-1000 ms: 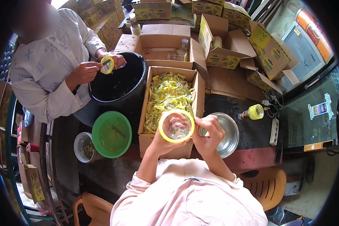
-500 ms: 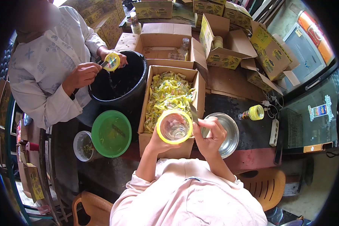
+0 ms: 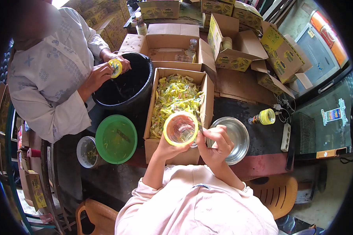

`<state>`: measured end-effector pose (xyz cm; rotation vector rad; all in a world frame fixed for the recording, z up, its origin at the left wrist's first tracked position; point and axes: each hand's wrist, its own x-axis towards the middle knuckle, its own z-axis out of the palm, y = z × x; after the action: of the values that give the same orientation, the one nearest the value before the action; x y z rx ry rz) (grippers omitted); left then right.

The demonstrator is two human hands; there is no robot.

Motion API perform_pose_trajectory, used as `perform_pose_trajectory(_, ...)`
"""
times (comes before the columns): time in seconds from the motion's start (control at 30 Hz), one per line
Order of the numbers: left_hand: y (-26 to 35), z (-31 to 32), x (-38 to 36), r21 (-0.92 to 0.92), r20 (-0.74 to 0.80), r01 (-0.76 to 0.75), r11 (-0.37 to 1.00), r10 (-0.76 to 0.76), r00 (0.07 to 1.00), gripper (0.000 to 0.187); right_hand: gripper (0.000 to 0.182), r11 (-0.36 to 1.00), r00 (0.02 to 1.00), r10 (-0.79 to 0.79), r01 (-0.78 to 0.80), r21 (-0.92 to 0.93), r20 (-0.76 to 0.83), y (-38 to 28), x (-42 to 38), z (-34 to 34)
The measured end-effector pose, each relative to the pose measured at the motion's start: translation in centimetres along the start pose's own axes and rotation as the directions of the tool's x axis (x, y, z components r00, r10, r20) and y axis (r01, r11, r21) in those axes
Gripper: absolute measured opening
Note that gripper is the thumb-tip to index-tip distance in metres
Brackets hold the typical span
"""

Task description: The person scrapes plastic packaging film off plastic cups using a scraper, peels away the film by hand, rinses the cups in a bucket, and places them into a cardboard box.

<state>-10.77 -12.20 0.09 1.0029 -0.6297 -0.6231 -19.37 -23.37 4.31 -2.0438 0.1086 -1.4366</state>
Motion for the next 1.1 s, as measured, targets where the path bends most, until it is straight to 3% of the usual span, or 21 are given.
perform_pose_trajectory(0.1,0.28,0.23,0.11,0.054,0.008,-0.062,0.997,0.062,0.998,0.072,0.022,1.000,1.000,-0.019,0.019,-0.022,-0.006,-0.09,0.39,0.06)
perform_pose_trajectory(0.43,0.52,-0.27,0.06,0.113,0.055,-0.002,0.994,-0.004,0.998,0.073,0.022,0.992,0.994,-0.104,0.105,-0.077,0.012,0.43,0.44,-0.07)
perform_pose_trajectory(0.7,0.57,-0.41,0.17,0.123,0.032,-0.060,0.991,0.056,0.998,0.074,0.022,0.995,0.998,-0.063,0.065,-0.079,0.028,0.31,-0.01,-0.12)
perform_pose_trajectory(0.9,0.88,-0.18,-0.11,0.123,0.067,-0.007,0.992,-0.002,0.998,0.074,0.022,1.000,0.999,-0.027,0.027,-0.008,0.034,0.81,0.50,-0.40)
perform_pose_trajectory(1.1,0.80,-0.72,0.08,0.204,0.142,-0.073,0.976,0.044,0.989,0.078,0.023,1.000,0.999,-0.016,0.016,0.002,0.033,0.80,0.08,-0.57)
